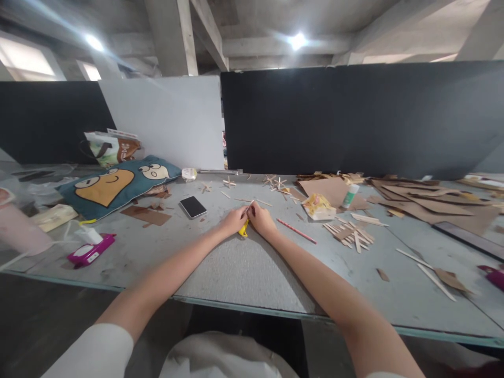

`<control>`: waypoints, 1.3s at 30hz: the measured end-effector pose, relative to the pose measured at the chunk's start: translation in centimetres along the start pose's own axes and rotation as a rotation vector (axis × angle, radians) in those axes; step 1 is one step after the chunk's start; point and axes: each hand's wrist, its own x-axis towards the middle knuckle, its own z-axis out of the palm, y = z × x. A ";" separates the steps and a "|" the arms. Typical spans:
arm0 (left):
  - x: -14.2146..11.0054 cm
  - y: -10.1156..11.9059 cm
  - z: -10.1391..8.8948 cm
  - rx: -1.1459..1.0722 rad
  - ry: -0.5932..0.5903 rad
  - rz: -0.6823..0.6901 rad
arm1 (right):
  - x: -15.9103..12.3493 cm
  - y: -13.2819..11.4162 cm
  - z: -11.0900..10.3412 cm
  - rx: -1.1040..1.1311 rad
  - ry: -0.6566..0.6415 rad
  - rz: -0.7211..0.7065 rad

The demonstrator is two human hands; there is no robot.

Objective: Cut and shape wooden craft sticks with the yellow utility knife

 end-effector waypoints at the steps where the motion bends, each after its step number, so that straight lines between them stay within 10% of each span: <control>1: 0.0 0.0 0.0 -0.003 0.000 0.001 | 0.0 0.0 0.0 0.001 -0.001 0.000; 39: 0.8 -1.9 1.1 -0.436 0.064 -0.117 | 0.4 1.1 0.8 0.175 0.174 -0.109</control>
